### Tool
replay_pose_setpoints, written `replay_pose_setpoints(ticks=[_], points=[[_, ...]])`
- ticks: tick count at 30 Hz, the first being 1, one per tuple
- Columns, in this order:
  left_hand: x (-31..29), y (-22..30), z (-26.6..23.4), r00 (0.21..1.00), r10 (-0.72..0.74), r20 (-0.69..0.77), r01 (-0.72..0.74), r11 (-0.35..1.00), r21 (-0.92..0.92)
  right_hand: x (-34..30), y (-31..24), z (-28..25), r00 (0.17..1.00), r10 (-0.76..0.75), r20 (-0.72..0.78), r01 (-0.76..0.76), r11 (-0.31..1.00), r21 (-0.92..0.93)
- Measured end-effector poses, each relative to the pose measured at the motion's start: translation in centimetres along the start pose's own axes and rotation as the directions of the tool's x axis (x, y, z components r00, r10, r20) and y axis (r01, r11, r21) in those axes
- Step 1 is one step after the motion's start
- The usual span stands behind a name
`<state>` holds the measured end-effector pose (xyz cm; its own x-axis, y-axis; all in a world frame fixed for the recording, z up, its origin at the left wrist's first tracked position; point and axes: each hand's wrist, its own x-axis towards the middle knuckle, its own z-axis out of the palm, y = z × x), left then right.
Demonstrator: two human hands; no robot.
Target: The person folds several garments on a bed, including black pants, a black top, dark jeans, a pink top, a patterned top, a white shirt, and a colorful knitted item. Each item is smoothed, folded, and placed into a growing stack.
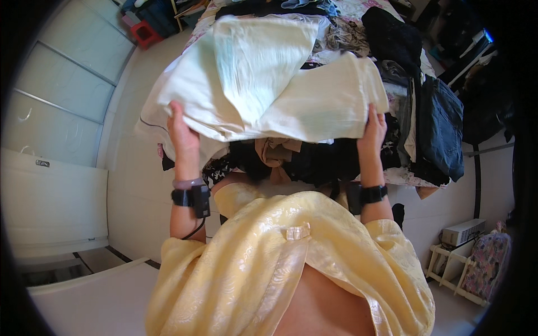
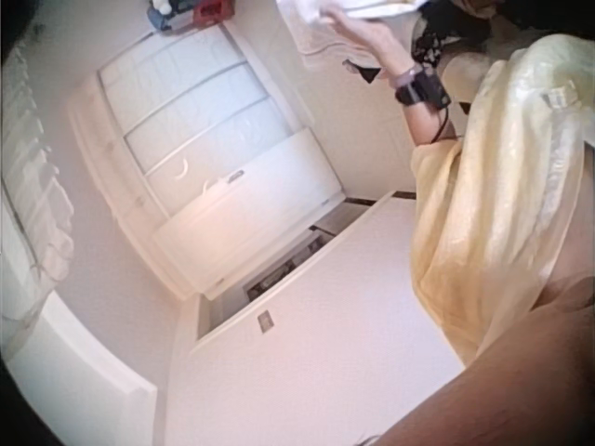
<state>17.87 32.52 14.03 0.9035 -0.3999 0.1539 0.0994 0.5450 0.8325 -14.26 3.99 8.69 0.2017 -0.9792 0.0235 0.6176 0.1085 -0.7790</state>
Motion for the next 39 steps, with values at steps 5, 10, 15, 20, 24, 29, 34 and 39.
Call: replay_pose_setpoints(ticks=[5, 10, 15, 20, 24, 29, 34, 39], points=[[-3.6, -3.9, -8.0, 0.912, -0.345, -0.220, 0.375, 0.920, 0.111, -2.1, 1.6, -7.0, 0.931, 0.324, -0.166, -0.360, 0.889, -0.284], [-6.2, -7.0, -8.1, 0.882, 0.204, -0.424, 0.076, 0.828, 0.556, -6.0, 5.6, -12.4, 0.847, 0.430, -0.313, -0.519, 0.797, -0.309], [-0.3, -7.0, -3.1, 0.988, -0.101, 0.113, 0.036, 0.880, 0.473, -6.0, 4.4, -11.7, 0.895, 0.374, -0.242, -0.436, 0.845, -0.309], [4.8, -10.4, 1.9, 0.848, -0.504, 0.166, 0.437, 0.841, 0.319, -5.5, 2.6, -7.9, 0.848, 0.509, -0.148, -0.523, 0.755, -0.396], [2.5, -12.2, 7.1, 0.811, -0.536, 0.234, 0.439, 0.822, 0.363, -5.7, 2.3, -5.8, 0.869, 0.476, -0.134, -0.489, 0.788, -0.375], [-4.9, -12.0, 12.2, 0.448, -0.476, 0.757, -0.678, 0.370, 0.635, -6.1, 1.5, -2.9, 0.958, 0.224, -0.176, -0.278, 0.872, -0.403], [-10.9, -14.1, 11.7, 0.535, -0.100, 0.839, -0.795, 0.277, 0.540, -8.0, 0.1, 4.1, 0.945, -0.051, 0.324, 0.201, 0.871, -0.449], [-2.2, -12.9, 11.2, 0.805, -0.402, 0.435, 0.271, 0.903, 0.334, -10.8, 1.2, 7.3, 0.716, 0.030, 0.698, 0.413, 0.788, -0.457]])
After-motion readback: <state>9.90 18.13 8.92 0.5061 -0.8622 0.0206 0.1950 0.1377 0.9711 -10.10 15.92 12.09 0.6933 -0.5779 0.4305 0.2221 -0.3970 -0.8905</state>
